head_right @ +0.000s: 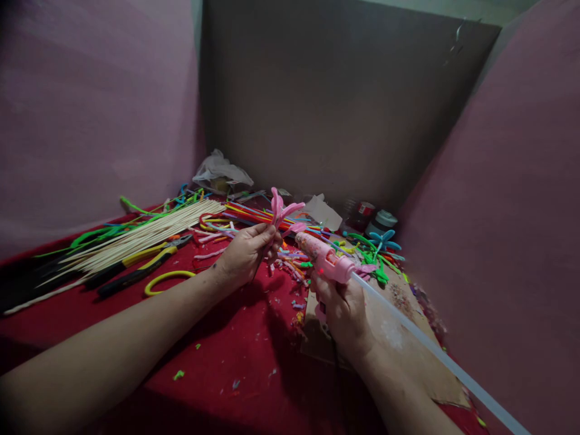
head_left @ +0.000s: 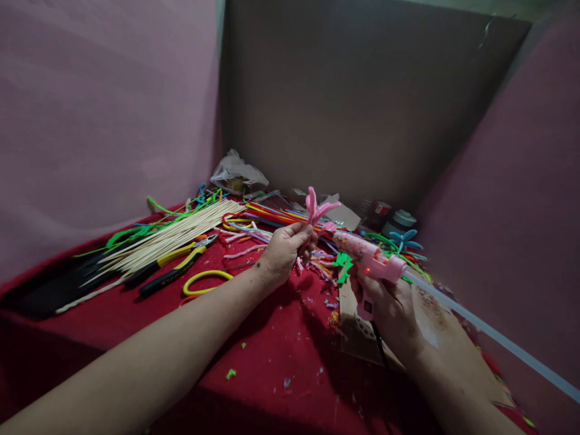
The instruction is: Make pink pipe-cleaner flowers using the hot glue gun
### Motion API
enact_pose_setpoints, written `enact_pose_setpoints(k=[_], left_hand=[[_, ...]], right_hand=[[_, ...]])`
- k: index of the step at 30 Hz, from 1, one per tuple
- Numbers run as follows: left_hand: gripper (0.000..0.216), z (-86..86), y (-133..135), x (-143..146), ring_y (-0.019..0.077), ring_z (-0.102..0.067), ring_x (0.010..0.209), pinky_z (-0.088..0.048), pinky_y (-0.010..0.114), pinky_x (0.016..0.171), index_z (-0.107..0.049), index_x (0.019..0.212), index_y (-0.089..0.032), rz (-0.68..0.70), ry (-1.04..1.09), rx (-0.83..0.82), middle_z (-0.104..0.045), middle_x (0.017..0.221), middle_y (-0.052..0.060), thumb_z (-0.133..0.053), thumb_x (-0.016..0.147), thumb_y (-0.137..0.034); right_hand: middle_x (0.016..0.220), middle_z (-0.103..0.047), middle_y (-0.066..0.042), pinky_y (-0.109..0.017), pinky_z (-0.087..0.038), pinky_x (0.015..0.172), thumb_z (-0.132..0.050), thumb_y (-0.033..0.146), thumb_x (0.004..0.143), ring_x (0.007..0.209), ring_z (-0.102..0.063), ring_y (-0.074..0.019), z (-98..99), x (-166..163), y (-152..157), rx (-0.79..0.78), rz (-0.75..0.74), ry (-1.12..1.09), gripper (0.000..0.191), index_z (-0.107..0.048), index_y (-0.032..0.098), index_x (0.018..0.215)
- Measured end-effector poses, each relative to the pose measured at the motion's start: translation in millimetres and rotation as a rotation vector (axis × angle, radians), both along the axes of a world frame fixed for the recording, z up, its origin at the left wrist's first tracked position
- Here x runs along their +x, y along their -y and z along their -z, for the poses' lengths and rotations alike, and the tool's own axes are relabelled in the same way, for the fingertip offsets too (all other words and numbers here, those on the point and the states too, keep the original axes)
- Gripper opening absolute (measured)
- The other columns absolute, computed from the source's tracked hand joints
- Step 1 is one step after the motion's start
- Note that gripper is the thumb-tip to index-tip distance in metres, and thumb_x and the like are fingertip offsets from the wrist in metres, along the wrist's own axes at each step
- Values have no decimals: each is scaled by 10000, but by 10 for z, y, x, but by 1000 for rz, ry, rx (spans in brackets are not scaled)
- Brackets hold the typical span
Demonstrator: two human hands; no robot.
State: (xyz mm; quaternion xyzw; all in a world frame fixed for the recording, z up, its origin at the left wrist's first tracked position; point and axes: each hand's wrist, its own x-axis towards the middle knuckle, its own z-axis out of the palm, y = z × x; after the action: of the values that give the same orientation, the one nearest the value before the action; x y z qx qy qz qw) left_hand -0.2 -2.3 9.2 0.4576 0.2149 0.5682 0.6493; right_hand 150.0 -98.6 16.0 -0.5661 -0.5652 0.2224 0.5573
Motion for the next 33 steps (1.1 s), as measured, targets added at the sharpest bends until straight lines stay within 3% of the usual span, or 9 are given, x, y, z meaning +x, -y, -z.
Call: enact_pose_setpoints(k=[12, 25, 33], left_hand=[[177, 2, -2, 10, 48, -408, 402, -316, 185, 379, -566, 614, -131, 25, 1, 11, -520, 533, -15, -554, 785, -173], [183, 7, -4, 8, 53, -425, 405, -316, 197, 396, -584, 617, -123, 37, 42, -12, -512, 527, -8, -573, 782, -200], [183, 19, -14, 6, 52, -410, 390, -311, 201, 382, -591, 615, -124, 36, 39, -3, -511, 516, -11, -601, 768, -222]], right_hand=[[476, -377, 29, -217, -293, 309, -541, 464, 680, 376, -343, -83, 0, -17, 17, -45, 20, -26, 310, -447, 196, 555], [483, -389, 31, -217, -298, 335, -547, 407, 673, 402, -345, -86, 33, -8, 20, -22, 48, -42, 252, -452, 197, 571], [539, -440, 13, -235, -321, 362, -574, 457, 704, 435, -362, -96, 118, 14, -2, -58, -81, -142, 296, -482, 189, 619]])
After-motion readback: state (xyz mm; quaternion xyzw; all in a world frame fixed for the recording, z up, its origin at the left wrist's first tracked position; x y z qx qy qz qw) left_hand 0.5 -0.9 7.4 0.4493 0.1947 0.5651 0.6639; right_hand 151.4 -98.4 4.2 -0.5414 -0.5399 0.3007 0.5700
